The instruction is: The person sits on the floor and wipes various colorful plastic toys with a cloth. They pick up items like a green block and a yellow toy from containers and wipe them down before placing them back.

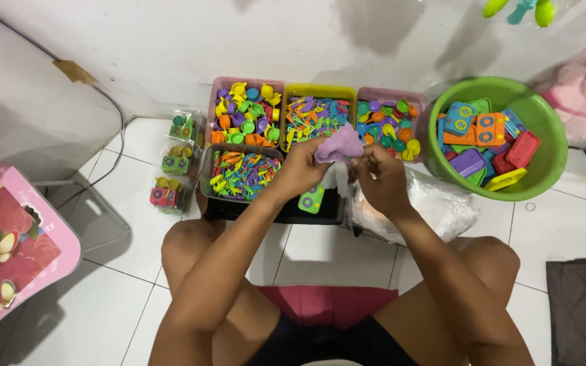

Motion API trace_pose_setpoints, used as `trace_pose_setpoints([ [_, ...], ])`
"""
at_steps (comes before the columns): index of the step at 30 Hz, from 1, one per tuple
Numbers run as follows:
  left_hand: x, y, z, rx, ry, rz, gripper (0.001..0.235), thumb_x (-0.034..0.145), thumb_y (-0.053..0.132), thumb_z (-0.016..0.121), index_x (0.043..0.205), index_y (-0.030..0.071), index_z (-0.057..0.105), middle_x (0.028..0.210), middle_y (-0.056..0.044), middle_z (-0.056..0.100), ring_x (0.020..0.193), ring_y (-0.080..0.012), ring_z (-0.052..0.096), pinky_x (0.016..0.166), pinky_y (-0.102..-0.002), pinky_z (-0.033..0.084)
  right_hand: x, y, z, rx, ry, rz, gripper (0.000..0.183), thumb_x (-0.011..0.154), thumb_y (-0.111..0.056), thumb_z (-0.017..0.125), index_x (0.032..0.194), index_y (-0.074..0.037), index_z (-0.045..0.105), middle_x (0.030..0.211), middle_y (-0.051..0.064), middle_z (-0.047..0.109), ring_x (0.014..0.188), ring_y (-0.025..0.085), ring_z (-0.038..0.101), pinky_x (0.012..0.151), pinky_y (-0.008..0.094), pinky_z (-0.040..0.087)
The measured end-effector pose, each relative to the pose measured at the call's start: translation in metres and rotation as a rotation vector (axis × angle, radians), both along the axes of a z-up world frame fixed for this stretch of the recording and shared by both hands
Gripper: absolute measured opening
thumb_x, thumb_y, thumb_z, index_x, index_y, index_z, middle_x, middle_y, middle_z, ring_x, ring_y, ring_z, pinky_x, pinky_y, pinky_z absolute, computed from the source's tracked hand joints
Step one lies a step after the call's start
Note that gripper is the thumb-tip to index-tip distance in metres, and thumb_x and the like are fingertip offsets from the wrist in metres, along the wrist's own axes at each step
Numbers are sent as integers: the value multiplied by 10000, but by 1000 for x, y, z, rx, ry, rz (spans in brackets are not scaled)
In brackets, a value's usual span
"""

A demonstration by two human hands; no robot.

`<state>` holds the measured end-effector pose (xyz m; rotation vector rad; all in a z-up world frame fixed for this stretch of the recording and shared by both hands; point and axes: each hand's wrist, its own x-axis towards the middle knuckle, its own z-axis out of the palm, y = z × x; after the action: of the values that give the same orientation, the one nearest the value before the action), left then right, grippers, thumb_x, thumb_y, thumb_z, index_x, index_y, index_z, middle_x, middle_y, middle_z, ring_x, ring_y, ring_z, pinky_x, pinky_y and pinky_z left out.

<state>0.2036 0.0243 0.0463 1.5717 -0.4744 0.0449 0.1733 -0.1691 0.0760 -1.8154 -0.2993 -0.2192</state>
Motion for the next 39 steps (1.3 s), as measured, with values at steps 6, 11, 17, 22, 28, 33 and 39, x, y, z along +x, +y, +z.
trace_pose_setpoints([
  [6,-5,-13,24,-9,49,-4,361,983,-51,468,1282,4,664,1153,-189,730,1100,-241,644,994,-494,512,9,-6,-4,18,20,-38,32,990,5,692,1010,-7,713,653,84,625,606,116,606,635,283,575],
  [11,4,-20,6,-92,94,-40,414,930,-61,500,1319,-13,634,1184,-176,712,1147,-228,610,1021,-484,496,8,-10,-1,1,25,-87,53,990,19,685,1029,5,718,654,96,616,620,140,617,653,308,582],
  [17,-2,-19,26,17,127,37,261,958,38,620,1202,32,711,952,-127,743,951,-142,619,882,-399,524,9,-21,-11,-9,35,-105,50,982,7,710,1028,-7,725,679,107,635,644,167,635,678,337,592],
  [22,0,-23,5,98,95,5,293,1022,33,494,1226,28,704,1030,-206,750,1040,-246,674,908,-487,533,5,-20,-7,16,3,-118,96,968,57,695,1047,10,720,679,111,590,642,161,590,657,358,580],
  [28,1,-20,6,-8,133,-83,257,945,-8,545,1080,66,750,874,-30,714,890,-134,594,838,-384,538,5,-19,-3,49,-8,-120,45,986,32,705,1020,4,715,647,75,588,580,120,573,568,277,553],
  [33,-4,-18,27,26,158,136,67,887,90,692,843,60,733,560,-47,638,567,-79,590,556,-276,490,6,-17,2,-24,-143,-71,21,982,21,710,996,7,716,702,115,671,640,195,689,617,337,596],
  [39,-3,-15,29,76,44,93,205,959,12,543,855,33,718,699,-109,709,790,-93,564,659,-329,526,10,-16,9,-34,-164,-58,33,991,5,715,966,18,697,742,130,648,669,225,682,641,351,584],
])
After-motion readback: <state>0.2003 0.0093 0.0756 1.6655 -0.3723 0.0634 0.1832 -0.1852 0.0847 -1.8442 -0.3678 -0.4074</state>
